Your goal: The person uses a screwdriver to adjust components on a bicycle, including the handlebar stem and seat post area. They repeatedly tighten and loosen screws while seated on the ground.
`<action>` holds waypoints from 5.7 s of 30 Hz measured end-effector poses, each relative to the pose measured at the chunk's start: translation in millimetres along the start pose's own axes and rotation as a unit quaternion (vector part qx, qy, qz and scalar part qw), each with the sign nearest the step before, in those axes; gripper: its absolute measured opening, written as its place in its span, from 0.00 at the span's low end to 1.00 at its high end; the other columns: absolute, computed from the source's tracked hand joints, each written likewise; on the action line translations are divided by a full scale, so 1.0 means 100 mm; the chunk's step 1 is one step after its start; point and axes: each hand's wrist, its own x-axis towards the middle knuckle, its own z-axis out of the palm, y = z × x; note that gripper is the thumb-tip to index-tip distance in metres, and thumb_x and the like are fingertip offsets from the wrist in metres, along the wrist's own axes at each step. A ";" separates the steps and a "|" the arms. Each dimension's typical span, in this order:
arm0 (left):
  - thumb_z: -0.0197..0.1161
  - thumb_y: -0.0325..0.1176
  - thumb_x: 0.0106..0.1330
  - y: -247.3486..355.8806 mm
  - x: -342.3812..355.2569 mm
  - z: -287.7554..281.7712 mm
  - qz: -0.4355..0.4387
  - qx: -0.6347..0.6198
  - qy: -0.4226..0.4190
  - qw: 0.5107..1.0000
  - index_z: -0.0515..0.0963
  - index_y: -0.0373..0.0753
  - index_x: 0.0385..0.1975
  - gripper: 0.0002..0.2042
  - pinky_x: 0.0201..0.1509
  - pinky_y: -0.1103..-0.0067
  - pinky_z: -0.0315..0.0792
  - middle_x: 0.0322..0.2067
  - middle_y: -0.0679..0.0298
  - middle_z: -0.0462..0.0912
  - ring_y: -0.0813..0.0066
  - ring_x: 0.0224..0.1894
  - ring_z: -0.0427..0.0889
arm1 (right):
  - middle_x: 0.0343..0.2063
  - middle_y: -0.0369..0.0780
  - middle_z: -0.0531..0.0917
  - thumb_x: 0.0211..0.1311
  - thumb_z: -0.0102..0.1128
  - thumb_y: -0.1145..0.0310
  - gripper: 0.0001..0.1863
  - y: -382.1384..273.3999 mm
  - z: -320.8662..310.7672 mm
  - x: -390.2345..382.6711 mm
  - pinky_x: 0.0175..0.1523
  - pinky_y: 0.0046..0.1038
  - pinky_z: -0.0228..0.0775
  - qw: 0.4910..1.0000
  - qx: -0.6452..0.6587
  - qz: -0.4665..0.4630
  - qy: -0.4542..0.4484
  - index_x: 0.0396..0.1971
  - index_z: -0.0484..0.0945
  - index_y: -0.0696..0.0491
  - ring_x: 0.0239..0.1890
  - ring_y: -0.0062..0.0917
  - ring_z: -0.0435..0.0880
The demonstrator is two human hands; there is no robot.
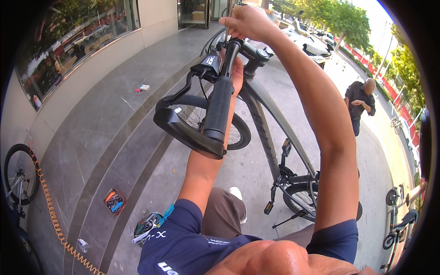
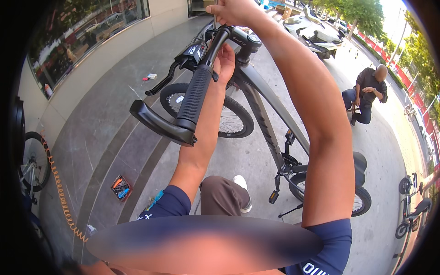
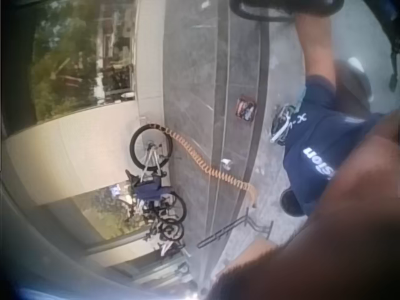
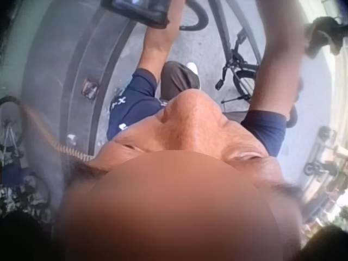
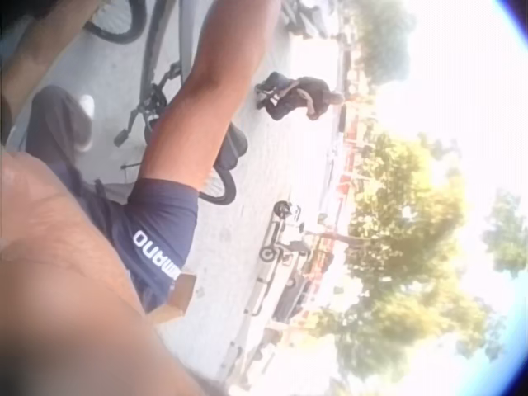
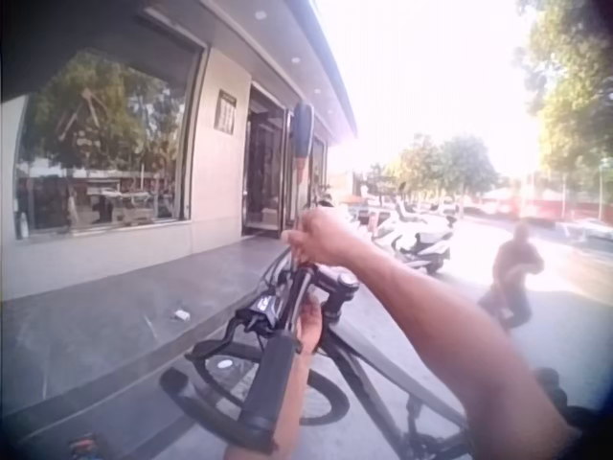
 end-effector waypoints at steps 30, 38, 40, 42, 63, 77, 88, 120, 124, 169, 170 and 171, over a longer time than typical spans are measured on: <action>0.68 0.32 0.73 0.00 0.10 -0.15 -0.020 -0.029 -0.078 0.996 0.86 0.39 0.50 0.10 0.56 0.66 0.88 0.47 0.59 0.89 0.65 0.49 0.89 | 0.54 0.51 0.82 0.71 0.69 0.58 0.28 -0.44 -1.51 0.34 0.53 0.37 0.86 0.982 -0.077 -0.105 0.136 0.61 0.72 0.60 0.51 0.37 0.87; 0.74 0.34 0.70 0.00 0.13 -0.15 -0.011 0.038 -0.037 0.999 0.86 0.42 0.47 0.10 0.50 0.75 0.90 0.40 0.61 0.89 0.73 0.43 0.89 | 0.47 0.48 0.86 0.66 0.73 0.55 0.28 -0.44 -1.33 0.25 0.52 0.40 0.82 0.969 -0.010 -0.124 0.214 0.57 0.76 0.57 0.50 0.36 0.87; 0.75 0.35 0.69 0.01 0.14 -0.15 -0.012 0.045 -0.024 0.999 0.85 0.41 0.45 0.10 0.48 0.75 0.91 0.39 0.61 0.89 0.73 0.42 0.89 | 0.50 0.48 0.85 0.68 0.70 0.58 0.29 -0.45 -1.32 0.28 0.54 0.41 0.83 0.950 -0.138 -0.104 0.259 0.62 0.74 0.57 0.51 0.36 0.87; 0.76 0.36 0.68 0.02 0.16 -0.16 -0.008 0.050 -0.028 0.998 0.85 0.41 0.44 0.10 0.46 0.76 0.91 0.36 0.62 0.88 0.74 0.39 0.89 | 0.51 0.47 0.85 0.69 0.69 0.61 0.31 -0.49 -1.31 0.31 0.55 0.40 0.84 0.946 -0.159 -0.075 0.272 0.67 0.72 0.57 0.50 0.35 0.87; 0.78 0.35 0.66 0.07 0.20 -0.20 -0.037 0.064 -0.010 0.997 0.85 0.38 0.40 0.11 0.40 0.80 0.90 0.34 0.62 0.87 0.74 0.33 0.88 | 0.54 0.52 0.86 0.59 0.77 0.54 0.34 -0.52 -1.18 0.43 0.64 0.40 0.77 0.941 -0.129 -0.082 0.302 0.61 0.77 0.56 0.57 0.45 0.86; 0.76 0.37 0.68 0.09 0.18 -0.19 -0.063 0.046 -0.019 0.997 0.85 0.37 0.39 0.10 0.37 0.80 0.90 0.32 0.63 0.87 0.73 0.33 0.89 | 0.56 0.56 0.83 0.63 0.73 0.56 0.39 -0.45 -1.15 0.58 0.61 0.39 0.79 0.961 0.052 -0.124 0.242 0.70 0.69 0.55 0.61 0.43 0.84; 0.71 0.33 0.71 0.12 0.14 -0.18 -0.092 0.029 -0.063 0.993 0.86 0.36 0.42 0.08 0.40 0.78 0.90 0.34 0.61 0.88 0.71 0.35 0.88 | 0.54 0.56 0.85 0.59 0.74 0.55 0.39 -0.51 -1.10 0.54 0.64 0.40 0.78 0.946 -0.068 -0.103 0.299 0.69 0.71 0.53 0.58 0.45 0.86; 0.65 0.31 0.76 0.12 0.06 -0.16 -0.094 0.050 -0.074 0.992 0.85 0.35 0.43 0.07 0.40 0.79 0.89 0.36 0.64 0.88 0.73 0.37 0.86 | 0.34 0.51 0.91 0.60 0.77 0.54 0.21 -0.63 -1.17 0.65 0.52 0.35 0.85 0.915 -0.186 -0.114 0.340 0.41 0.89 0.57 0.39 0.39 0.93; 0.65 0.32 0.76 0.13 0.09 -0.19 -0.113 0.021 -0.068 0.991 0.85 0.36 0.43 0.07 0.40 0.79 0.89 0.36 0.65 0.88 0.73 0.37 0.86 | 0.43 0.46 0.90 0.66 0.73 0.57 0.25 -0.67 -1.18 0.56 0.51 0.36 0.86 0.953 -0.111 -0.102 0.262 0.58 0.81 0.54 0.43 0.34 0.92; 0.69 0.30 0.72 0.13 -0.01 -0.11 -0.100 0.066 -0.066 0.991 0.85 0.37 0.40 0.04 0.39 0.82 0.89 0.36 0.66 0.88 0.75 0.35 0.86 | 0.51 0.54 0.88 0.60 0.75 0.56 0.34 -0.43 -1.15 0.45 0.61 0.38 0.80 0.949 -0.025 -0.089 0.300 0.60 0.77 0.63 0.53 0.45 0.89; 0.68 0.31 0.73 0.11 -0.04 -0.11 -0.088 0.073 -0.062 0.992 0.85 0.38 0.40 0.04 0.38 0.82 0.88 0.35 0.67 0.88 0.76 0.35 0.85 | 0.52 0.54 0.87 0.59 0.75 0.56 0.36 -0.39 -1.14 0.42 0.62 0.39 0.80 0.955 0.007 -0.086 0.284 0.62 0.74 0.63 0.54 0.45 0.89; 0.69 0.35 0.73 0.08 -0.08 -0.12 -0.081 0.084 -0.060 0.991 0.86 0.40 0.40 0.06 0.37 0.82 0.86 0.34 0.68 0.88 0.77 0.34 0.85 | 0.53 0.54 0.86 0.59 0.75 0.56 0.38 -0.36 -1.16 0.39 0.63 0.39 0.79 0.959 0.038 -0.085 0.269 0.64 0.72 0.62 0.54 0.45 0.88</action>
